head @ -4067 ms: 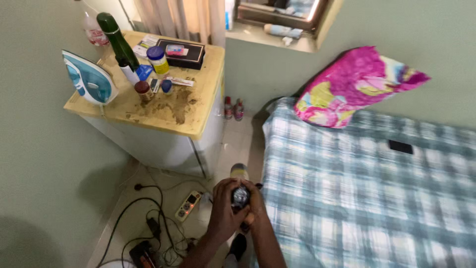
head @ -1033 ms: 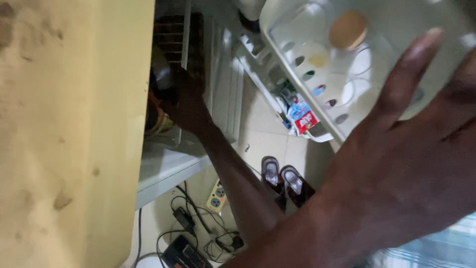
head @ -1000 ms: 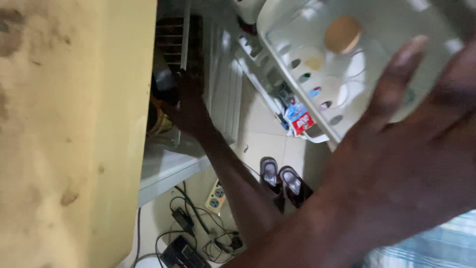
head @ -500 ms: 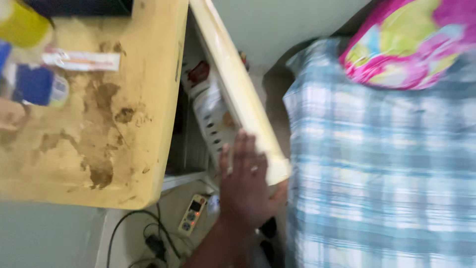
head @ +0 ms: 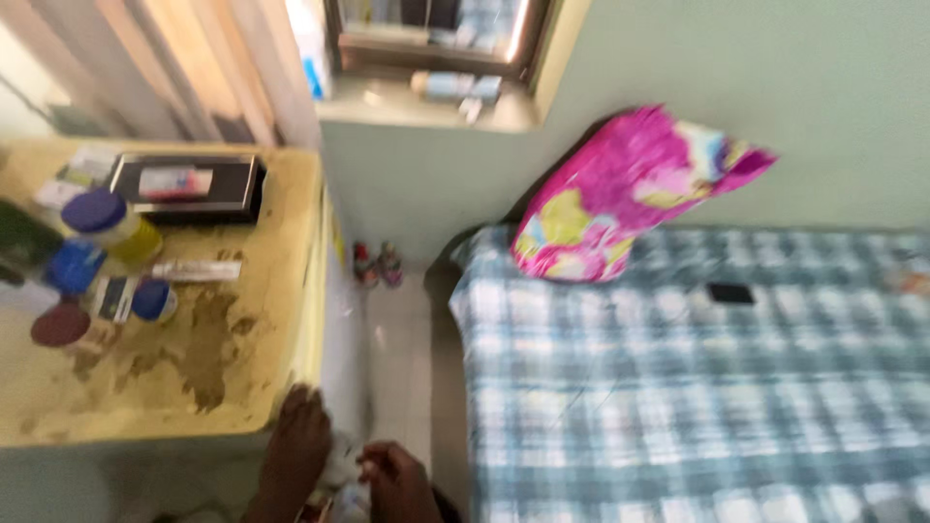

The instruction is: The person opens a backpack on a bed and packs it with a book, a water bottle, cables, a charger, a computer mouse and other small items, then takes the book and other items back out and places them on a table and the floor.

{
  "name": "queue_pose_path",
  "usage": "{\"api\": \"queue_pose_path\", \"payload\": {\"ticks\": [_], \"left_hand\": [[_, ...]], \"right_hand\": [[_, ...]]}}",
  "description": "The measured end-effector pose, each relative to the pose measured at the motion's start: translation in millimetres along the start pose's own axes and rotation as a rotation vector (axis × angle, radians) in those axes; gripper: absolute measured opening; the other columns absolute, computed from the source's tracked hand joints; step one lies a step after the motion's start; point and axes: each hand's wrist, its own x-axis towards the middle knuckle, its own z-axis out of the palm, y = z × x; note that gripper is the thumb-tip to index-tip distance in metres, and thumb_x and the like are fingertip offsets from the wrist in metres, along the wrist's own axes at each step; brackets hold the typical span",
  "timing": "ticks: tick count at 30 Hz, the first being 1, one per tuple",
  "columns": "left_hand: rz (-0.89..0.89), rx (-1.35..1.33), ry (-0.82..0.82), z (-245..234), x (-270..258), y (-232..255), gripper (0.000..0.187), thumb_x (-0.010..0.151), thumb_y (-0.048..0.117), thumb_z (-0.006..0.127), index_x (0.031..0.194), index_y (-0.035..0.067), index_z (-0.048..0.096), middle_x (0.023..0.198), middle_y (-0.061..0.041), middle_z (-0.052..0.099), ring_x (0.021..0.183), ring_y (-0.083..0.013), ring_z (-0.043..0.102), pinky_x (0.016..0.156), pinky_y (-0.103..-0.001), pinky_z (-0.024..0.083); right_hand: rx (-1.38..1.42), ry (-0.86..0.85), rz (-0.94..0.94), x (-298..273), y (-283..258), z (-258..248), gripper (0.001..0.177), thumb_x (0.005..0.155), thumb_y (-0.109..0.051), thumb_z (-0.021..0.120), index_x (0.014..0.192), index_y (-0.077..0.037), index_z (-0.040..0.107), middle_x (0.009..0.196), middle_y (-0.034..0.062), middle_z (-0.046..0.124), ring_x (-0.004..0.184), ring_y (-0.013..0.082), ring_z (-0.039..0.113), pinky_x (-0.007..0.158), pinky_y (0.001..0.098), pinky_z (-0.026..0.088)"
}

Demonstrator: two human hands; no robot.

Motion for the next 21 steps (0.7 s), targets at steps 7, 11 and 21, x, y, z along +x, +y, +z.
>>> {"api": "queue_pose_path", "payload": {"ticks": [7, 11, 21], "left_hand": [[0.147, 0.419, -0.192, 20.4, -2.2, -37.7, 0.049, 0.097, 0.020, 0.053, 0.129, -0.016, 0.059, 0.143, -0.037, 0.052, 0.138, -0.0477, 0.041, 0.117, -0.057, 0.024], [0.251, 0.369, -0.351, 4.0, 9.9, -35.6, 0.052, 0.097, 0.025, 0.051, 0.133, -0.012, 0.055, 0.145, -0.034, 0.052, 0.139, -0.0460, 0.042, 0.117, -0.057, 0.026], [0.414, -0.082, -0.680, -79.4, 29.0, 148.8, 0.060, 0.097, 0.038, 0.047, 0.143, 0.000, 0.047, 0.151, -0.027, 0.050, 0.140, -0.0419, 0.045, 0.116, -0.056, 0.031]], "right_hand": [[0.001, 0.021, -0.295, -30.5, 18.9, -33.0, 0.029, 0.101, -0.021, 0.076, 0.113, 0.004, 0.068, 0.103, 0.0132, 0.076, 0.098, 0.0162, 0.074, 0.094, 0.0334, 0.061], [-0.045, 0.155, -0.247, -46.8, -4.0, -74.4, 0.027, 0.101, -0.021, 0.076, 0.115, 0.002, 0.069, 0.103, 0.0133, 0.076, 0.094, 0.0171, 0.075, 0.089, 0.0347, 0.061], [0.382, 0.498, -0.179, -253.4, -20.7, -137.4, 0.026, 0.103, -0.022, 0.068, 0.123, -0.006, 0.067, 0.111, 0.0114, 0.075, 0.092, 0.0206, 0.075, 0.080, 0.0388, 0.062]]}}
